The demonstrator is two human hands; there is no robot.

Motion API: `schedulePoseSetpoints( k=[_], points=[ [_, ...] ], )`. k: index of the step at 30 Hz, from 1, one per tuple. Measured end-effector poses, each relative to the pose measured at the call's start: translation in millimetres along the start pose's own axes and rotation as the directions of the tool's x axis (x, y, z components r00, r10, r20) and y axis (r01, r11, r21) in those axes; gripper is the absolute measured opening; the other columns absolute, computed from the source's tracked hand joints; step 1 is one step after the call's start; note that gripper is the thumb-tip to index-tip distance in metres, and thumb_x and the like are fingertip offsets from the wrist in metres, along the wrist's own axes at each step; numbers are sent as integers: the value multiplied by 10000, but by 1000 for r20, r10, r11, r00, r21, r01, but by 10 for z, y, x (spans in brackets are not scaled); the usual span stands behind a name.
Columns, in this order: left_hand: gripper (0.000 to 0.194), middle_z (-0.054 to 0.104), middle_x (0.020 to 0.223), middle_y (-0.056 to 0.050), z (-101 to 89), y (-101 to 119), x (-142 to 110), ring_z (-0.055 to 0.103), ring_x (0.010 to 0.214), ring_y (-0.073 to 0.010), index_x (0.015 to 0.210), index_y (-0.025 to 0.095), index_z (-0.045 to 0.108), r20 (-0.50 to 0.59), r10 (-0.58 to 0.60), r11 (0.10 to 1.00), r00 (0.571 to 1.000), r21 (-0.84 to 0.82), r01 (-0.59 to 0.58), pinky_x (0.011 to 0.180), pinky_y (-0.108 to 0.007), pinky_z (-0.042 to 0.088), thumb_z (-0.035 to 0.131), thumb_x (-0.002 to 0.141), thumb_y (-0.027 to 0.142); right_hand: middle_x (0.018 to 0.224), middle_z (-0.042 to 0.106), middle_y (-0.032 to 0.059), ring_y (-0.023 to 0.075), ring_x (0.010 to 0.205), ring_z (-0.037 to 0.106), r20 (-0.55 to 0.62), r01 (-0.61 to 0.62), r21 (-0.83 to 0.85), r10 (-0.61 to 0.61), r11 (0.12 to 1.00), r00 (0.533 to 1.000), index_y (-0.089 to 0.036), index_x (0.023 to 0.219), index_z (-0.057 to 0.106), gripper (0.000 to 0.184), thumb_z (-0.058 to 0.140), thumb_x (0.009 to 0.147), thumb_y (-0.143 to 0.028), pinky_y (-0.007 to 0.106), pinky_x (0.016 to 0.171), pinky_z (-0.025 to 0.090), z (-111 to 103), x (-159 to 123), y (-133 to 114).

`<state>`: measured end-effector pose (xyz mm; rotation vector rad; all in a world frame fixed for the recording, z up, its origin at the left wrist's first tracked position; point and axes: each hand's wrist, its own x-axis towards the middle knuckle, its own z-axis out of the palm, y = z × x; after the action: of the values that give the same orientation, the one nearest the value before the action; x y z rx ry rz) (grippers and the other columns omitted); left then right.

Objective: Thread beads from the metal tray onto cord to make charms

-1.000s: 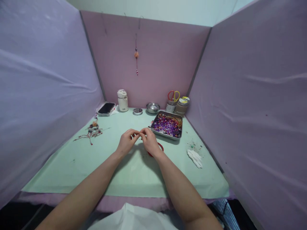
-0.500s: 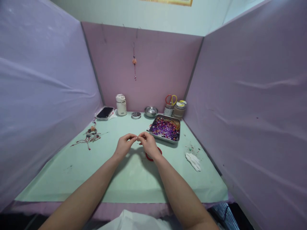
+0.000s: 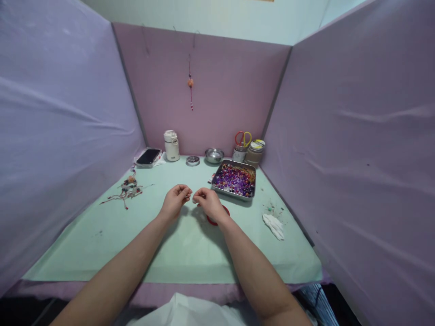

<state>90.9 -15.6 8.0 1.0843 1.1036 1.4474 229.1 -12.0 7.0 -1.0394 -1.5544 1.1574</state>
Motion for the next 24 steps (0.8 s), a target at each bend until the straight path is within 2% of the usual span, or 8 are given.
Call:
schedulePoseSetpoints(
  k=[6,12,17,24],
  points=[
    [363,672,987,-92,-28,53,-7,606,805,-135,900,175,614,41,-106,994,993,-17,107,649,-244,462,669,682,461,699,628,14,142,675,589,-96,-24,141,38,990,995,-180,709,607,161,654,667,-328,282,637,491,-25,-5,-45],
    [335,686,917,-107,-16,20,-32,618,785,-142,834,154,667,99,-235,972,967,9,236,646,-250,456,682,688,455,715,616,4,133,672,571,-124,-5,161,26,987,992,-187,711,599,168,658,675,-341,286,651,490,-32,-5,-58],
    [305,694,923,-89,7,50,-76,620,847,-163,848,175,687,143,-178,984,974,39,174,689,-272,447,732,648,401,706,595,-2,132,669,565,-121,-29,155,48,987,991,-188,716,592,182,658,673,-352,286,640,489,-30,-14,-68],
    [264,682,817,-47,-9,-10,-37,578,696,-122,811,178,680,138,-133,991,981,40,129,621,-259,407,766,595,303,697,600,-3,134,665,567,-95,-34,218,56,975,994,-191,716,587,220,690,648,-373,312,671,507,-17,-17,-57]
  ],
)
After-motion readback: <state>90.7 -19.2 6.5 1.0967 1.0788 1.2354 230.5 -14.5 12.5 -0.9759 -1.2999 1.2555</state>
